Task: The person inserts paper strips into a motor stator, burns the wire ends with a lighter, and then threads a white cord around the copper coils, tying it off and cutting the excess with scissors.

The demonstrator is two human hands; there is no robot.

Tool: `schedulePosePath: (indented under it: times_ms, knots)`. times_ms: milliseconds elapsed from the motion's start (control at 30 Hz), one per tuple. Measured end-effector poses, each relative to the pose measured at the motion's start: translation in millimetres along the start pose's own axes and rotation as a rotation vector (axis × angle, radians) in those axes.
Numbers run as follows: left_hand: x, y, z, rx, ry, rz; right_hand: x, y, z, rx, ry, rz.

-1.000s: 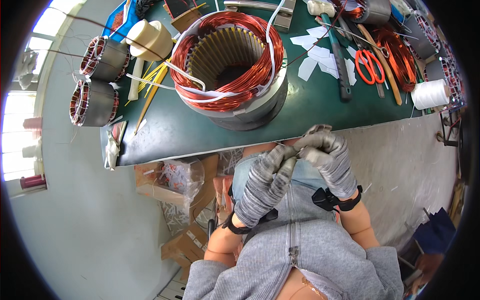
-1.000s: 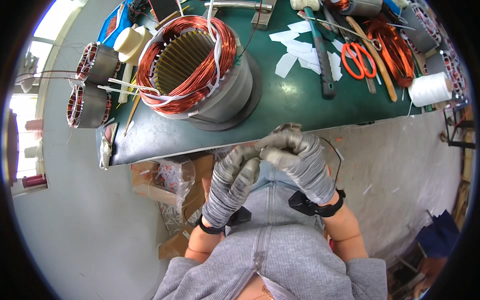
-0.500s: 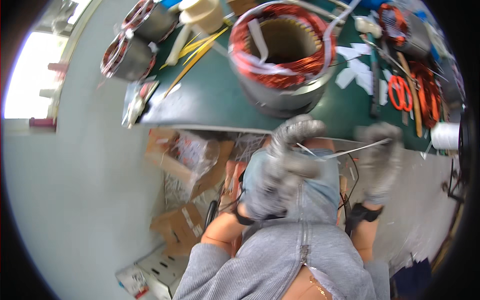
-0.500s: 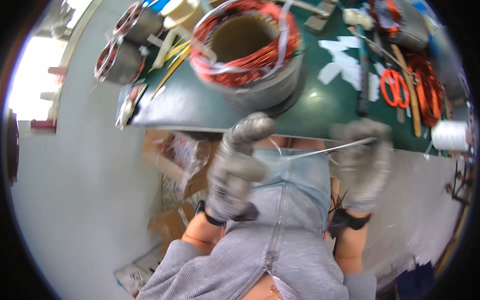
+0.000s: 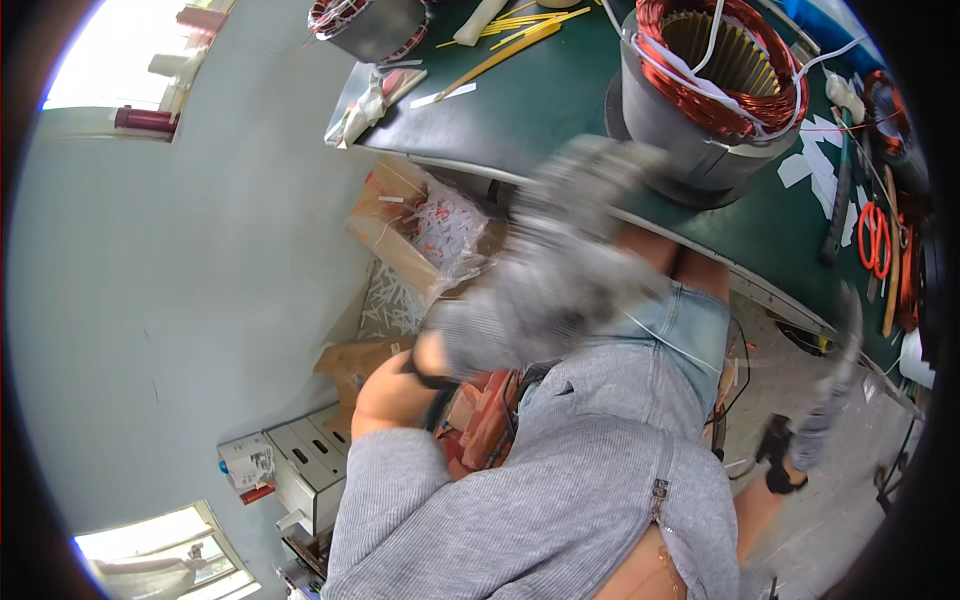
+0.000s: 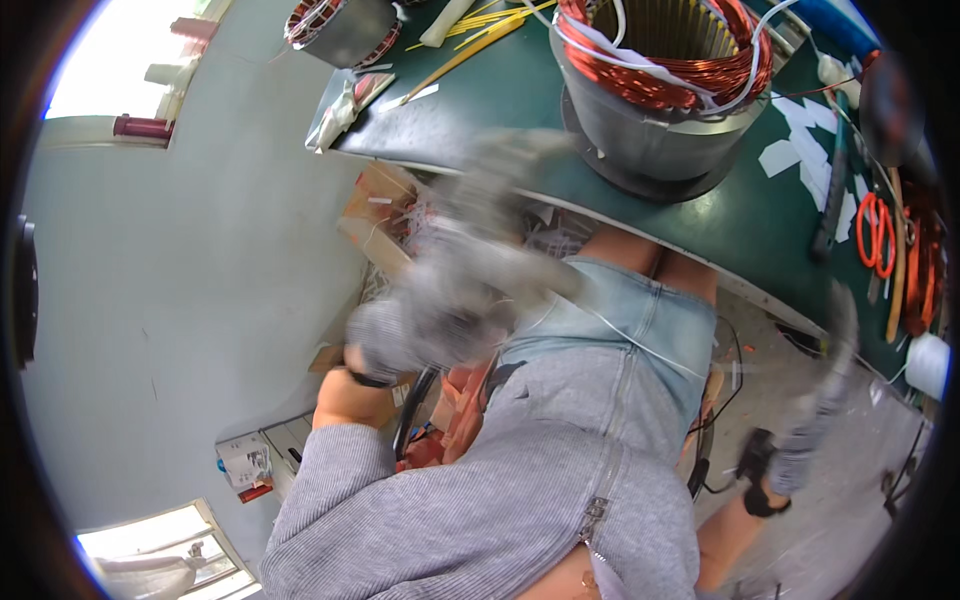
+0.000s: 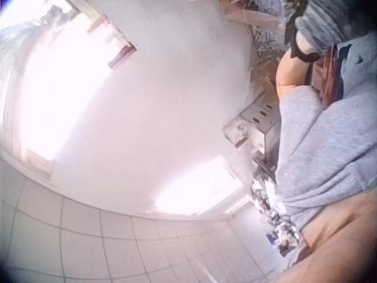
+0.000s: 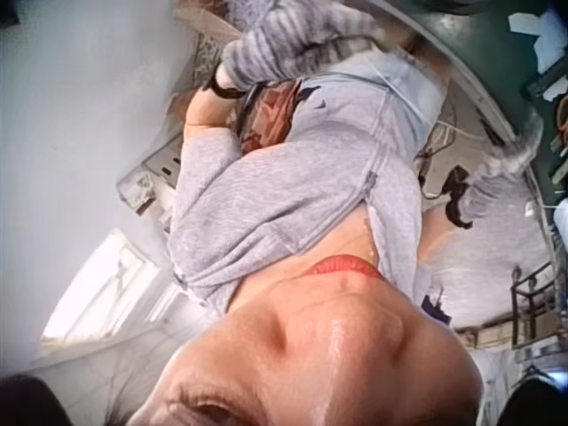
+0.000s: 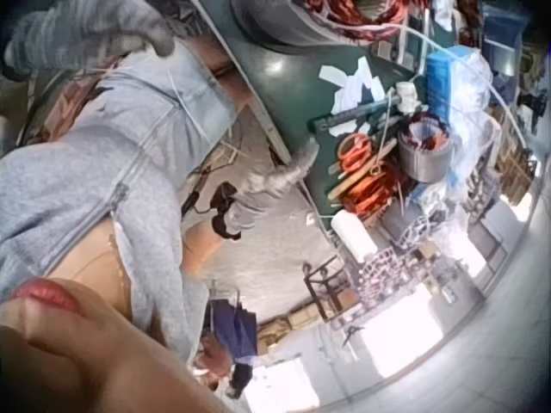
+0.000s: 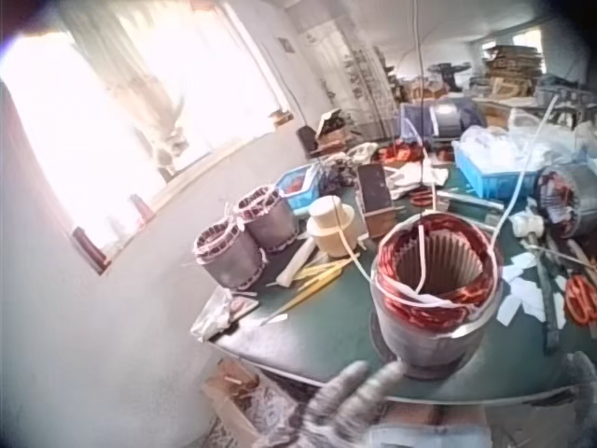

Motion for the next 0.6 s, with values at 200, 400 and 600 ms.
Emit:
schedulePosePath:
  times_ms: [200, 400, 600]
  knots:
    - [-15.5, 20.3, -36.3, -0.269, -0.46, -1.004, 109.6, 40.4, -9.8, 0.352, 0.663, 0.392]
    - [-190.0, 140.8, -167.5, -0.529, -1.081, -1.06, -50.4, -131.0, -38.8, 0.308, 0.499, -0.307]
    - [-319.8, 202.1, -249.7, -0.857, -1.321, -0.395, -193.7, -228.1, -68.5, 0.256, 0.373, -0.562]
Point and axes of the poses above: each hand's wrist, its own z-axis towards the middle knuckle, its own x-axis out of the palm, y = z × x, the point moved 8 cm from there along z, towards the middle knuckle, and after that the axes turned 7 degrees about -z, right-handed, at the moved point
